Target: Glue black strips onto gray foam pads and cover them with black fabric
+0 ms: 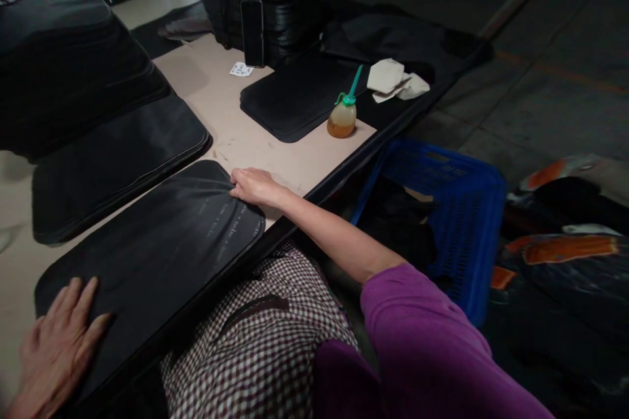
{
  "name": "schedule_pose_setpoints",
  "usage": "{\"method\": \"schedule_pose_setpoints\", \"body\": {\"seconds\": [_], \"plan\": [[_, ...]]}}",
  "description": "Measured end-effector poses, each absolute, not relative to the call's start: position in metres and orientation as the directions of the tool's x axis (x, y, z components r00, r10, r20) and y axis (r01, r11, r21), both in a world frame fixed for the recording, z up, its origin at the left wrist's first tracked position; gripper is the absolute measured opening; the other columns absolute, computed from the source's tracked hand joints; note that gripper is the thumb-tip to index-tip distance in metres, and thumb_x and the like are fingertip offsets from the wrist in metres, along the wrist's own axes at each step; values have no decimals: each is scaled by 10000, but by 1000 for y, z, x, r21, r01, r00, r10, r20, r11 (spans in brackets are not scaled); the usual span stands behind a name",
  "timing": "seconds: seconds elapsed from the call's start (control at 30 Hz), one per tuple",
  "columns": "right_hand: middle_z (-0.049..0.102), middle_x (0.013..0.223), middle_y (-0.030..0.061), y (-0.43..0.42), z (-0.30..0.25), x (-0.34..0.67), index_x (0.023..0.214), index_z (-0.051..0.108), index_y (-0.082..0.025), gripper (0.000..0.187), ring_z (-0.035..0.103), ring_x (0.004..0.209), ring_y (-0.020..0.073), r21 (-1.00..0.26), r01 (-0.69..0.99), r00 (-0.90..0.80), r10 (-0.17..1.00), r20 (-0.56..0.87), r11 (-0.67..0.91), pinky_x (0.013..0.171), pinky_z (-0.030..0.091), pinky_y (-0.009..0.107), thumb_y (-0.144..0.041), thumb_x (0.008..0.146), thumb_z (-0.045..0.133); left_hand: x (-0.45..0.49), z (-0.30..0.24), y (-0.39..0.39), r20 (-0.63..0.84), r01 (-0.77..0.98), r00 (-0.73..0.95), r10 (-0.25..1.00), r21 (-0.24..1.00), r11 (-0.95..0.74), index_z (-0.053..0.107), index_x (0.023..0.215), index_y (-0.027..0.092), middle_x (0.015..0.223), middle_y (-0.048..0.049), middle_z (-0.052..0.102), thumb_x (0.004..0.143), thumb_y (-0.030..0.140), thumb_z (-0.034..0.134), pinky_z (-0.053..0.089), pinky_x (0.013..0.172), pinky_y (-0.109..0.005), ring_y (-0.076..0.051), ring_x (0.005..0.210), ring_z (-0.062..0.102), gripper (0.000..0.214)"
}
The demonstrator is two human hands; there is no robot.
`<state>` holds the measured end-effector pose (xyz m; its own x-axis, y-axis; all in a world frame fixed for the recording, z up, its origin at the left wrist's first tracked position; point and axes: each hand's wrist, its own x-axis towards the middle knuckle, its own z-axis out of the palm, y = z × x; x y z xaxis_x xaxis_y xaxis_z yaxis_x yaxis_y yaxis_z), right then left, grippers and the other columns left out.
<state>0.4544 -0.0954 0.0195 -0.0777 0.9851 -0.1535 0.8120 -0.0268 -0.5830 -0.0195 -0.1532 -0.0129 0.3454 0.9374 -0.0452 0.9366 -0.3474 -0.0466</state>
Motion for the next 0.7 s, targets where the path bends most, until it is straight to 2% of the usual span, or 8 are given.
{"method": "schedule_pose_setpoints", "body": {"seconds": [0.23,0.43,0.6,0.7], "plan": [[736,1026,45,-95,18,454,1070,662,-220,175,647,961,218,-578,815,-68,986,-154,-33,714,373,280,-279,906,657,-19,-13,-154,-38,934,353,935,-45,-354,191,1633,212,1721,-95,130,989,487,208,136,1245,-532,-263,1588,104,700],[739,1011,9,-99,17,454,1109,602,-235,238,660,918,189,-590,806,-46,990,-137,-44,702,387,264,-318,903,688,-22,-20,-153,-22,932,358,933,-55,-359,225,1629,179,1720,-104,125,958,544,205,143,1241,-533,-267,1589,95,765],[726,948,35,-104,19,445,1138,541,-204,276,663,869,201,-563,826,-19,997,-81,-30,705,403,279,-258,902,673,-23,-28,-153,36,936,342,939,-105,-337,343,1593,167,1720,-112,122,972,540,216,168,1230,-534,-276,1586,112,735],[715,1035,73,-105,17,441,1146,526,-206,316,663,902,226,-521,853,13,999,-34,-28,714,409,299,-270,883,690,-23,-32,-153,49,938,330,943,-133,-321,362,1588,194,1718,-106,138,975,530,258,165,1224,-550,-283,1582,132,707]]}}
